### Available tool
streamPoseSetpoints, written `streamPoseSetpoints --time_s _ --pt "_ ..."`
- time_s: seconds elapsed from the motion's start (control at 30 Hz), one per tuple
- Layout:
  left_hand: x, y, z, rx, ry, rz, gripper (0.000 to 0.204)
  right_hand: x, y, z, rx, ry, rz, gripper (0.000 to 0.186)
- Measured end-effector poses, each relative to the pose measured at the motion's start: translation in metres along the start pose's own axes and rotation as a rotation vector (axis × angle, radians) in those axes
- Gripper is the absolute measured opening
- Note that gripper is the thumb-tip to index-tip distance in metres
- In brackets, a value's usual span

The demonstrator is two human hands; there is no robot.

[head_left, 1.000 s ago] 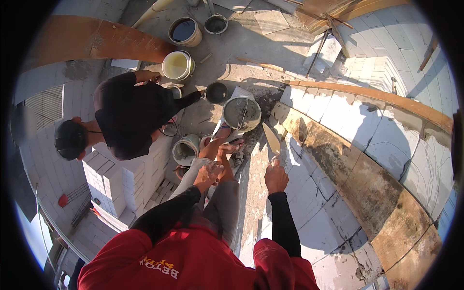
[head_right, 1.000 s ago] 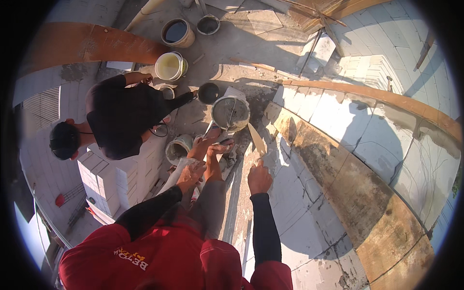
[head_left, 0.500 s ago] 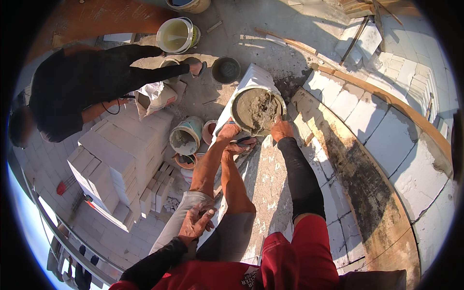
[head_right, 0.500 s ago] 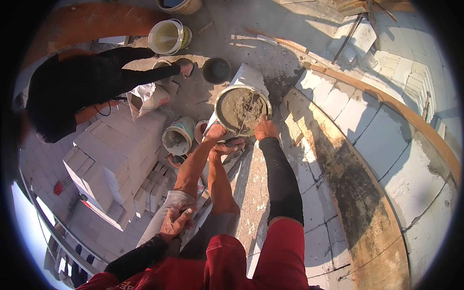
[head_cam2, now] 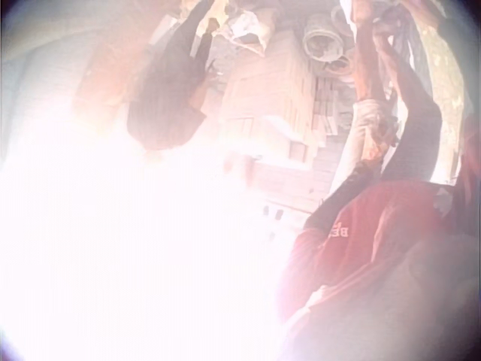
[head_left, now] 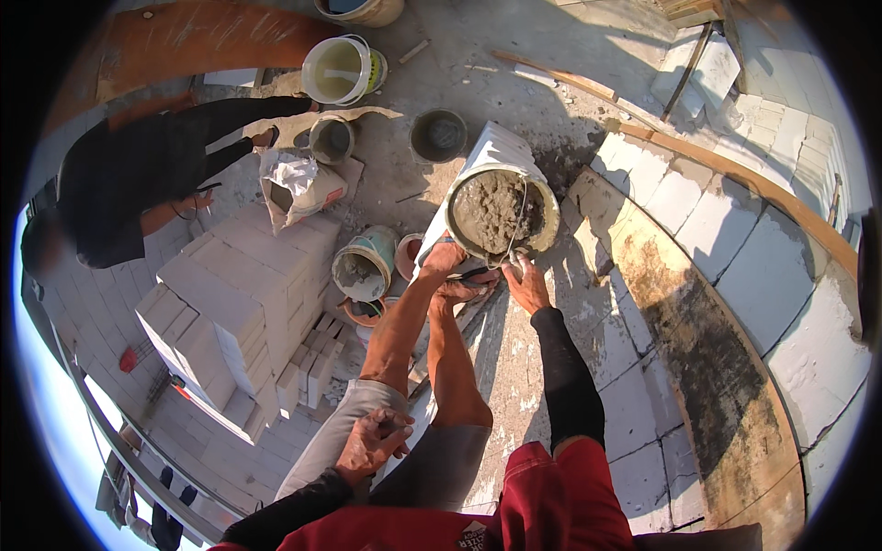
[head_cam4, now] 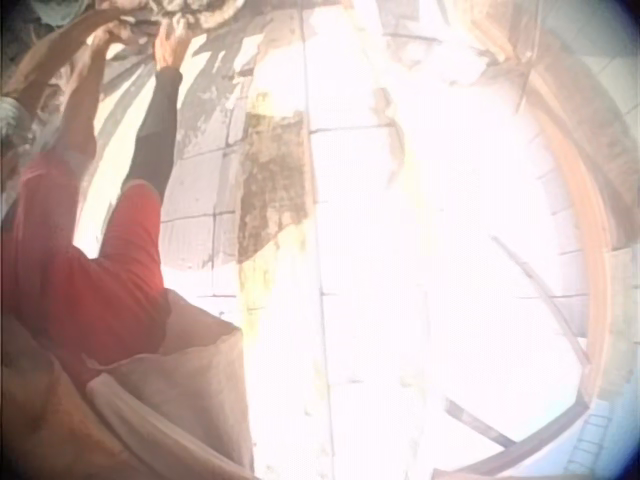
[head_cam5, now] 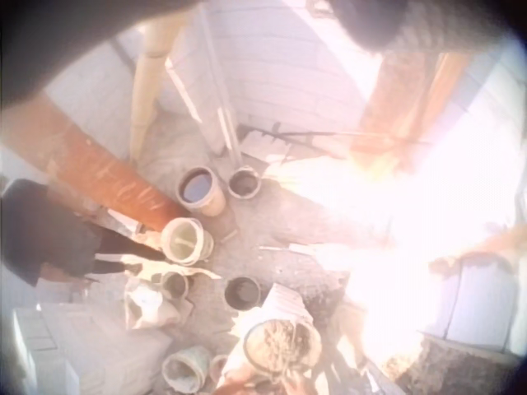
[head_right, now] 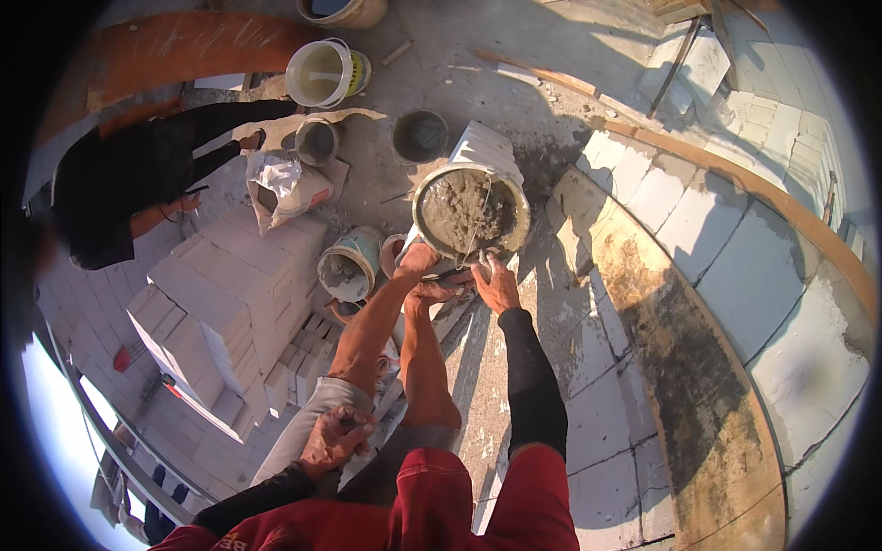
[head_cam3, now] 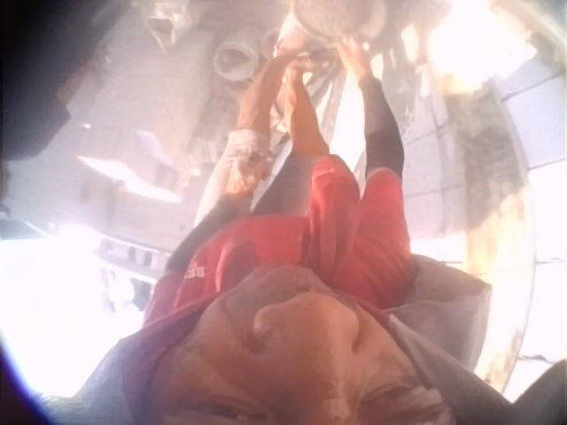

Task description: The person scoops cement from a bucket using a trowel and applies it to a vertical concrete column on a rooftop. They repeatedly smooth the surface and fill gaps in the column while standing on a tiled roof.

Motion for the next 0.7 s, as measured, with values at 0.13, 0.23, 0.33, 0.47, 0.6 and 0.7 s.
streamPoseSetpoints --time_s 0.13,0.23,0.33,0.47,0.6,0.7 --pt "-0.004 -0.020 -0.005 0.205 0.010 -0.003 0.024 -0.025 0.006 0.020 0.061 -0.066 0.058 0.069" --pt "-0.005 -0.025 -0.007 0.326 0.030 0.009 0.029 -0.051 0.013 0.034 0.114 -0.125 0.052 0.070" --pt "0.000 -0.018 -0.006 0.267 0.041 -0.075 0.034 -0.074 0.022 0.043 0.130 -0.139 -0.001 0.066" --pt "0.002 -0.032 -0.012 0.243 0.046 -0.191 0.036 -0.131 0.025 0.061 0.137 -0.354 0.037 0.056" --pt "0.012 -0.040 -0.014 0.251 0.075 -0.243 0.038 -0.229 0.098 0.093 0.369 -0.404 -0.041 0.050" --pt "0.006 -0.062 -0.019 0.298 -0.008 -0.261 0.038 -0.326 0.147 0.098 0.559 -0.422 -0.139 0.039"
Point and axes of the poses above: each hand's wrist, its own x-axis towards the middle knuckle, its own z-axis out of the back of the hand, y = z × x, the point moved 9 cm from there along x, towards the middle knuckle, and after that the axes turned 6 degrees about x, right-handed, at the moved point
